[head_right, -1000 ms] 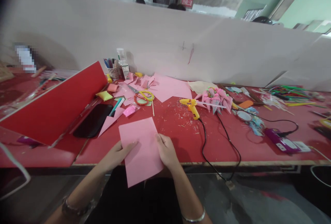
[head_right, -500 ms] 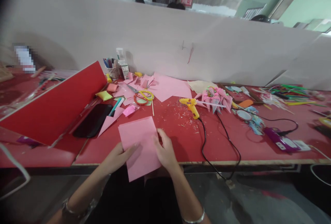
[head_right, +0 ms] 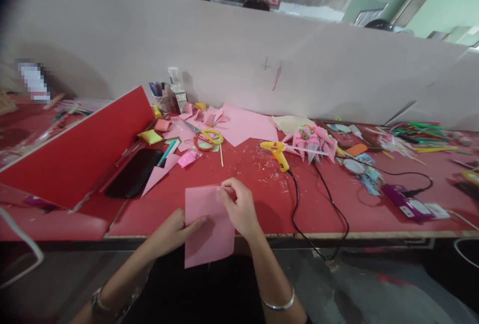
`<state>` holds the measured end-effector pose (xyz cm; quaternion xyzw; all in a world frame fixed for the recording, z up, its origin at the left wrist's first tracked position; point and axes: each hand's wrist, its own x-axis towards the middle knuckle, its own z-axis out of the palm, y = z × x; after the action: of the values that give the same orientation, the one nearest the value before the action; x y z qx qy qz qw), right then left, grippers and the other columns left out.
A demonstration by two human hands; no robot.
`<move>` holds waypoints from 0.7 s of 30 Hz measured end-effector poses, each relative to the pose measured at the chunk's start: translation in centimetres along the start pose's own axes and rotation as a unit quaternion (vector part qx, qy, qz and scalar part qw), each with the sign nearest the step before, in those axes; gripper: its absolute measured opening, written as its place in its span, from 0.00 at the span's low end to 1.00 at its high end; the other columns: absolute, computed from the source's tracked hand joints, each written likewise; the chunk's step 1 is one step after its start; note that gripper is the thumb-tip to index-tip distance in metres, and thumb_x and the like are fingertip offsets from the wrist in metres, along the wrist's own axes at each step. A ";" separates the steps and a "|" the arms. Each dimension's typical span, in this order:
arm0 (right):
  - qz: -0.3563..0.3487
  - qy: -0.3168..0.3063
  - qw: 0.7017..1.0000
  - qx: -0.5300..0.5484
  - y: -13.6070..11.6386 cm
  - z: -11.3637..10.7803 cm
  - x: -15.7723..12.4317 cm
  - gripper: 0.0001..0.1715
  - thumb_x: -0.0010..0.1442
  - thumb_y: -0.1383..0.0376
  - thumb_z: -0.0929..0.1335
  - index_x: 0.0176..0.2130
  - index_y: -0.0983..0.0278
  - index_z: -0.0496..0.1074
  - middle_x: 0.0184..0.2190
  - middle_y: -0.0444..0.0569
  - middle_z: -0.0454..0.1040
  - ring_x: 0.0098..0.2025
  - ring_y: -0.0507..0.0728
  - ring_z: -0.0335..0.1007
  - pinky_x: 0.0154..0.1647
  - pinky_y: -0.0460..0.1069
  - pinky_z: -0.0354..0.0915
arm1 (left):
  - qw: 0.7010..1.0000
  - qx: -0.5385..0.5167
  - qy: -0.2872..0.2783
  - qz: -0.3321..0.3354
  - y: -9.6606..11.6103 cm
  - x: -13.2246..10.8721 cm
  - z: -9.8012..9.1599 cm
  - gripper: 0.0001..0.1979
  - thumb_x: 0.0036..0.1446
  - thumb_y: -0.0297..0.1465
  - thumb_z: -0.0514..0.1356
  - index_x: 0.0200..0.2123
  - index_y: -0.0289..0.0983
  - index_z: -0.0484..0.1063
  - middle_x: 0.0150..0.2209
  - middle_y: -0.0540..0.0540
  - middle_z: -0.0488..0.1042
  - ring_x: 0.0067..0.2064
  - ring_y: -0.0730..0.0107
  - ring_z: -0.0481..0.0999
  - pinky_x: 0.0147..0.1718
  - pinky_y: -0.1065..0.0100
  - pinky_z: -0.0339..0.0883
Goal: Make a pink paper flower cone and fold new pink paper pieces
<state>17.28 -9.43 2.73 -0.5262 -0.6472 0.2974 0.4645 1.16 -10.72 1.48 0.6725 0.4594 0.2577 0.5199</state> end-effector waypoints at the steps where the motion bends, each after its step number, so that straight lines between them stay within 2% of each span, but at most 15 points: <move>1: 0.010 0.000 1.000 0.000 -0.1 0.1 -0.1 0.10 0.54 0.62 0.61 0.24 0.63 0.61 0.19 0.40 0.60 0.24 0.49 0.57 0.25 0.43 0.54 | 1.000 -0.002 -0.002 -0.003 0.0 0.0 0.0 0.17 0.50 0.39 0.52 0.34 0.32 0.72 0.30 0.46 0.75 0.32 0.63 0.72 0.31 0.71 0.65; 7: 0.022 0.012 1.000 -0.017 -0.1 0.2 -0.3 0.11 0.54 0.62 0.61 0.23 0.63 0.60 0.17 0.38 0.57 0.22 0.48 0.54 0.23 0.43 0.51 | 1.000 0.008 -0.030 -0.001 0.1 0.1 0.1 0.17 0.52 0.37 0.51 0.38 0.32 0.71 0.35 0.44 0.74 0.37 0.61 0.72 0.36 0.68 0.65; 13: 0.014 0.004 1.000 -0.003 0.0 0.1 -0.3 0.09 0.53 0.63 0.62 0.23 0.63 0.62 0.19 0.40 0.62 0.24 0.50 0.58 0.27 0.44 0.55 | 0.996 -0.069 -0.048 -0.023 -0.3 0.2 0.2 0.20 0.53 0.41 0.50 0.38 0.32 0.70 0.38 0.43 0.74 0.40 0.60 0.71 0.36 0.67 0.66; 17: 0.011 0.003 0.999 0.035 0.1 0.1 -0.4 0.05 0.51 0.65 0.63 0.25 0.63 0.63 0.23 0.42 0.67 0.28 0.51 0.62 0.31 0.45 0.57 | 0.994 -0.090 -0.043 -0.033 0.0 0.3 0.2 0.19 0.52 0.41 0.52 0.36 0.32 0.70 0.37 0.43 0.74 0.39 0.60 0.71 0.36 0.66 0.66; 21: 0.003 -0.015 0.998 0.066 0.2 0.1 -0.4 0.04 0.51 0.67 0.63 0.25 0.63 0.62 0.25 0.43 0.68 0.30 0.51 0.63 0.34 0.45 0.58 | 0.991 -0.121 -0.039 -0.040 0.4 0.3 0.1 0.19 0.49 0.41 0.54 0.39 0.33 0.70 0.38 0.44 0.74 0.39 0.61 0.71 0.34 0.68 0.66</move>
<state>17.26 -9.72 2.39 -0.4917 -0.6313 0.3488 0.4878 1.50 -10.49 1.76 0.5952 0.4309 0.2634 0.6250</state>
